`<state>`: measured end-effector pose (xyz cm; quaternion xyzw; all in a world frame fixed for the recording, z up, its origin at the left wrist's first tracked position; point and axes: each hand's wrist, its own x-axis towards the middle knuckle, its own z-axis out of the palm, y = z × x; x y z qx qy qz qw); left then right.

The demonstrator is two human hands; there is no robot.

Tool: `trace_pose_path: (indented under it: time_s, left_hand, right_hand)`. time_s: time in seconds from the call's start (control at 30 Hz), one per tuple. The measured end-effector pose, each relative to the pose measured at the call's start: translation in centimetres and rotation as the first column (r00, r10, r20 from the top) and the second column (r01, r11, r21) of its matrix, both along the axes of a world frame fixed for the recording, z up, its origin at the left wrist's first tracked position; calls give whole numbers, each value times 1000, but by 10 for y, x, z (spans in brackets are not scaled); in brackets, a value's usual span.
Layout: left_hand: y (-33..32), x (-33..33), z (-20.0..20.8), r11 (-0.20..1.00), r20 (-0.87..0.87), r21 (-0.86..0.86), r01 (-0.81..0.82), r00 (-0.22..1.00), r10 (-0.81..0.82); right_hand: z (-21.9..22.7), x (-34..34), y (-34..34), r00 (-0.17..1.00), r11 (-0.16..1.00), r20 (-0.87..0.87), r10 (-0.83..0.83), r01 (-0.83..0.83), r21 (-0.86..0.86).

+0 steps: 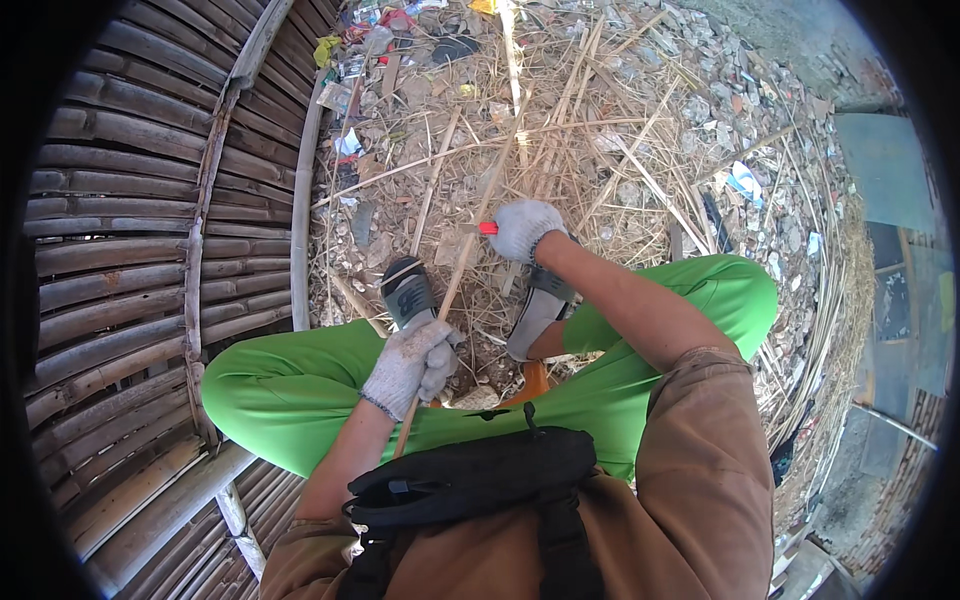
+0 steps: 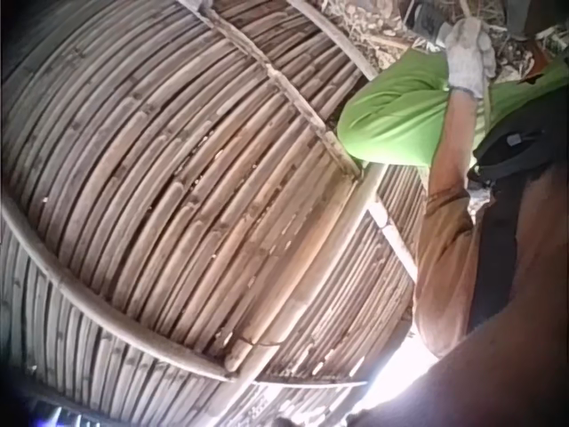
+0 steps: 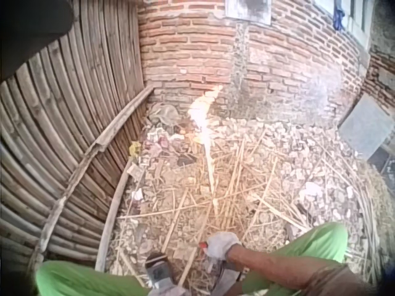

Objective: The person scrapes a thin strip of bamboo using a small red-handled scraping tool held in the right hand while holding the strip steady with the gloved left hand.

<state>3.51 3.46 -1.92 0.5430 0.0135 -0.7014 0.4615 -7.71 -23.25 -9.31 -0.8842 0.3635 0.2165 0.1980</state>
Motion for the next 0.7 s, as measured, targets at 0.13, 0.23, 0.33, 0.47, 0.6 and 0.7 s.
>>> trace_pose_path:
  time_s: [0.13, 0.23, 0.33, 0.47, 0.6, 0.7]
  left_hand:
    - [1, 1, -5, 1000, -21, -7, 4, 1000, -4]
    - [0, 0, -4, 1000, -37, 10, -18, 999, 18]
    - [-2, 2, -5, 999, -33, 33, -14, 999, 15]
    - [-5, 4, -5, 999, -10, 54, 2, 1000, -2]
    - [-9, 2, -2, 997, -16, 66, 34, 999, -33]
    - [-6, 1, 0, 998, -63, 55, 7, 998, -4]
  right_hand:
    - [-9, 3, -18, 999, 999, -2, -50, 50, -6]
    - [-19, 7, -41, 995, 995, -6, -98, 98, -27]
    - [-31, 12, -62, 991, 991, -42, -125, 123, -46]
    - [-39, 18, -73, 991, 993, -59, -120, 118, -28]
    - [-55, 18, -98, 969, 969, -40, -246, 244, -32]
    - [-66, 21, -138, 920, 919, -35, -391, 388, -76]
